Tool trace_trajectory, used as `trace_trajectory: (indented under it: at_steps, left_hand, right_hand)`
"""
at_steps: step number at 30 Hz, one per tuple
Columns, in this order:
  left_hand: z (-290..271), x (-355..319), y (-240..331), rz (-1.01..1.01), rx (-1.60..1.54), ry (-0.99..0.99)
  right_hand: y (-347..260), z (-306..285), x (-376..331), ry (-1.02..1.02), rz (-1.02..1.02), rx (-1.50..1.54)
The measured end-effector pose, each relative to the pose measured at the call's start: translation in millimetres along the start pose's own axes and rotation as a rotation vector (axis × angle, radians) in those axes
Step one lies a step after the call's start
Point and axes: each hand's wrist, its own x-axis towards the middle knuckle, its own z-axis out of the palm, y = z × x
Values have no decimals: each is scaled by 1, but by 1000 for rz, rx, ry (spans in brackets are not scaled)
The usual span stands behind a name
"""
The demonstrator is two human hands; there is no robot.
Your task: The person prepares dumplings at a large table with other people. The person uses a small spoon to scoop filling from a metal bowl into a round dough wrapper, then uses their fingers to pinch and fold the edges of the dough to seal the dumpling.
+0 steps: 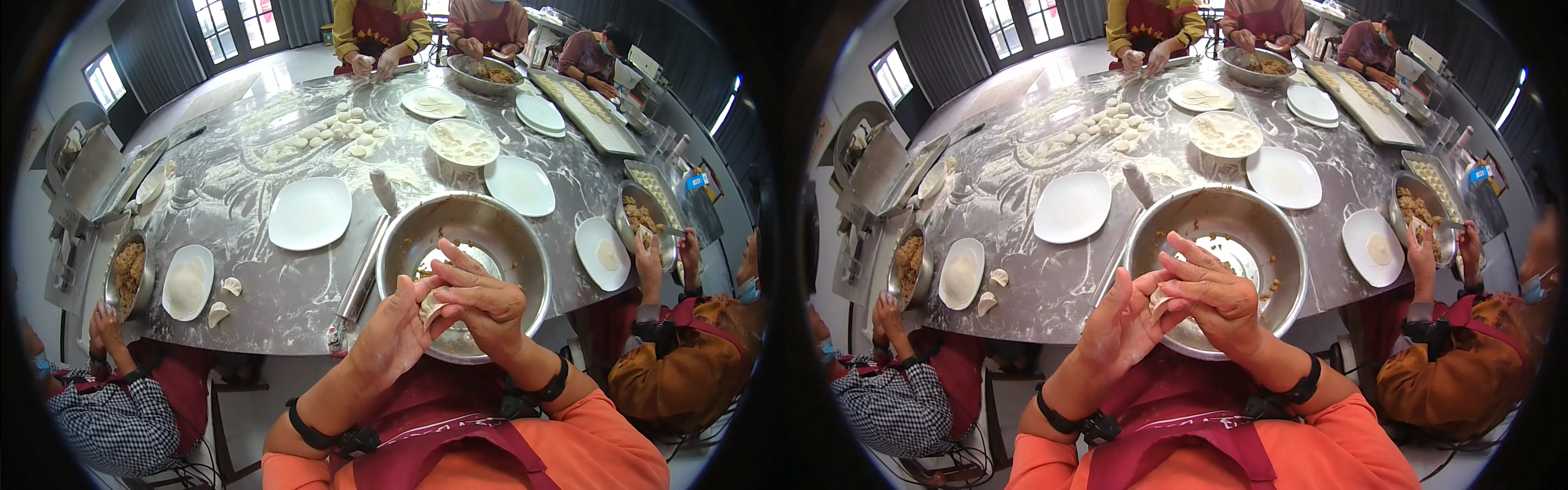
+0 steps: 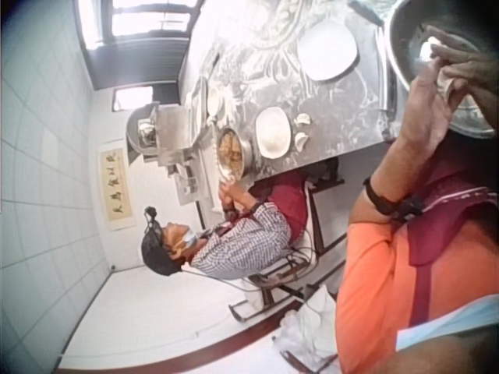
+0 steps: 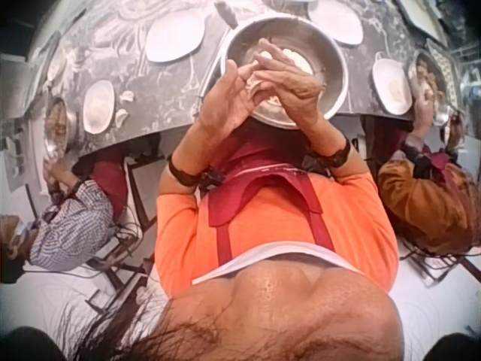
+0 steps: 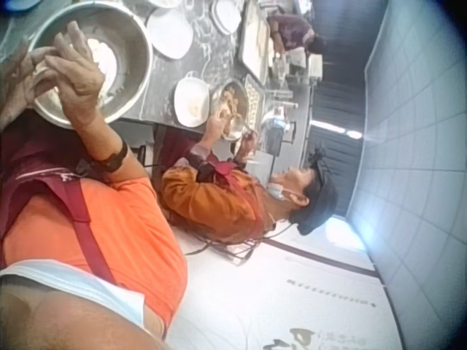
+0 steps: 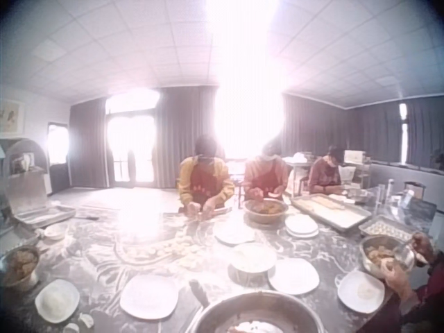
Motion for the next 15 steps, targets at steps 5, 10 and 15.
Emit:
trace_trajectory:
  at_steps: [5,10,15]
  left_hand:
    - [-14,0,-4,-31,-7,8]
    - [-32,6,-11,-96,-114,-14]
    - [-52,13,-13,-147,-281,-75]
  right_hand:
    - [-2,-1,9,-94,72,56]
    - [10,-3,6,-166,54,-7]
    - [24,-9,11,-204,103,82]
